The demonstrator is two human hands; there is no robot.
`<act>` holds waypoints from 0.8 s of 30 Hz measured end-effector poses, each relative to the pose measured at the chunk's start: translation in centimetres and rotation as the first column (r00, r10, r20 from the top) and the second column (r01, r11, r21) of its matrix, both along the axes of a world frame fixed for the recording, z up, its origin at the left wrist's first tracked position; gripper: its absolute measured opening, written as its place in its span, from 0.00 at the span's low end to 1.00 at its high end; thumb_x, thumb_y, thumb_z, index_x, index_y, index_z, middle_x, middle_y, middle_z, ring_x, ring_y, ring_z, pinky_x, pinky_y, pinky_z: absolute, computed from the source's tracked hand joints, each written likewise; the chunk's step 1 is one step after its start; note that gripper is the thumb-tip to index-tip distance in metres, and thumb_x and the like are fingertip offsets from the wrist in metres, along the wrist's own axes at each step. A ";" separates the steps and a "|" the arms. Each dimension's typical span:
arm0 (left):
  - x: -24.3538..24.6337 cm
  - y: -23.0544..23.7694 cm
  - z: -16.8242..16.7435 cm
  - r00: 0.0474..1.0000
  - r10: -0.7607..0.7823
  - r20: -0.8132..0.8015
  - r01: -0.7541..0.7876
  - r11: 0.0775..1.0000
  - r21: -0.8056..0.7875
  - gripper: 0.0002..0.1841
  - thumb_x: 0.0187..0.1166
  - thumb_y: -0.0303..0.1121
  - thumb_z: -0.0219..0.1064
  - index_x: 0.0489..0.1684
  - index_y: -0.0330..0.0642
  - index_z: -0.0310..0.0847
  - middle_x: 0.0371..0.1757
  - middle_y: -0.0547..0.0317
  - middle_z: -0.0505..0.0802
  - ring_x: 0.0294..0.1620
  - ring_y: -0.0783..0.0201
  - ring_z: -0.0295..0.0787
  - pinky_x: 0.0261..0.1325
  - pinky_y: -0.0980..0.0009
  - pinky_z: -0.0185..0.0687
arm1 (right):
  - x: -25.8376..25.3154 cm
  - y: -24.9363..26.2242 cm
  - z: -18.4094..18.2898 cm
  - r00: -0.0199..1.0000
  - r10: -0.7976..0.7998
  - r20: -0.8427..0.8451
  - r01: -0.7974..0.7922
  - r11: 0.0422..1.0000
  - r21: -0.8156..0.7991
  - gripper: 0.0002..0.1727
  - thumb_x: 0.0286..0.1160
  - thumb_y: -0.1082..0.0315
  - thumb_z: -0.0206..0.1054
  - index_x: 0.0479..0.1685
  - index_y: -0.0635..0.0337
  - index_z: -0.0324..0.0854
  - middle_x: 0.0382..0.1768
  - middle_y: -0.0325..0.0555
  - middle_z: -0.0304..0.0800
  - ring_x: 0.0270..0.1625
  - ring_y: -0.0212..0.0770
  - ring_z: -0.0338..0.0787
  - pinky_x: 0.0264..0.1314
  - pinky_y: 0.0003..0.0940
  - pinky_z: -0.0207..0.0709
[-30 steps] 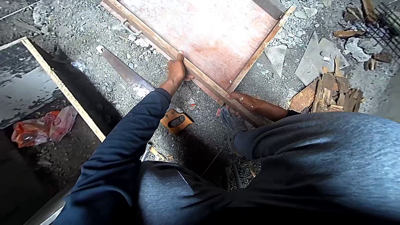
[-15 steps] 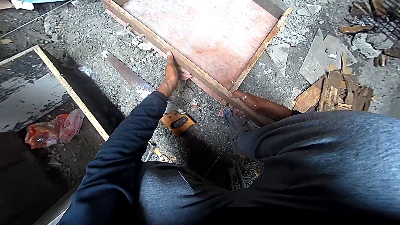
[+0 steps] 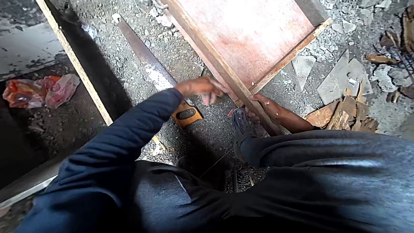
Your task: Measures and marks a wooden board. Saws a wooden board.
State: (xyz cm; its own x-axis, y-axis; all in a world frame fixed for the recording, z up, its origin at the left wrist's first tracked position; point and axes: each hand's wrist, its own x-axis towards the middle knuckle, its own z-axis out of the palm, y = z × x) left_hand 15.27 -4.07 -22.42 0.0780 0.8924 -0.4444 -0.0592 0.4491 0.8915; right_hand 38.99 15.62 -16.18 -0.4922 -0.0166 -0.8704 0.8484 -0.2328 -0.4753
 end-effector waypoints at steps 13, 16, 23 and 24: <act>8.8 1.3 -0.6 0.956 0.291 0.024 -0.292 0.952 0.091 0.14 0.85 0.34 0.67 0.62 0.42 0.91 0.35 0.56 0.96 0.28 0.66 0.93 0.37 0.67 0.93 | -0.4 0.2 0.1 1.000 0.017 0.020 -0.017 1.000 -0.010 0.35 0.86 0.37 0.32 0.33 0.50 0.79 0.17 0.34 0.76 0.16 0.30 0.77 0.19 0.27 0.75; 7.2 1.6 -0.3 0.976 0.217 0.025 -0.218 0.971 0.100 0.15 0.85 0.36 0.66 0.62 0.39 0.90 0.39 0.54 0.96 0.31 0.64 0.93 0.41 0.64 0.92 | -1.0 -0.2 0.6 1.000 0.019 0.013 -0.019 1.000 0.020 0.34 0.85 0.40 0.29 0.35 0.49 0.79 0.19 0.35 0.78 0.17 0.31 0.78 0.20 0.28 0.76; 0.4 1.4 0.0 0.792 0.608 0.056 -0.611 0.788 0.072 0.14 0.89 0.33 0.59 0.43 0.30 0.86 0.22 0.57 0.88 0.21 0.67 0.84 0.32 0.70 0.85 | -0.9 -0.6 0.8 0.999 0.001 0.041 -0.001 1.000 0.012 0.36 0.88 0.41 0.26 0.32 0.50 0.77 0.17 0.34 0.76 0.16 0.30 0.76 0.19 0.26 0.73; -0.8 1.2 -0.2 0.730 0.678 0.088 -0.684 0.726 0.075 0.15 0.91 0.34 0.57 0.45 0.30 0.85 0.22 0.58 0.88 0.21 0.67 0.85 0.32 0.69 0.86 | -0.8 -0.5 0.8 0.999 -0.005 0.048 0.005 1.000 0.000 0.36 0.88 0.41 0.26 0.32 0.51 0.77 0.17 0.34 0.75 0.16 0.30 0.76 0.19 0.25 0.73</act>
State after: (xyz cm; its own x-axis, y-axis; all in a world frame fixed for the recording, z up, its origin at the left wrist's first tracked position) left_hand 14.46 -2.89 -22.60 -0.5477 0.7518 -0.3672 -0.3615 0.1832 0.9142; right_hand 38.15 15.08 -15.34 -0.4495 -0.0146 -0.8932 0.8693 -0.2375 -0.4336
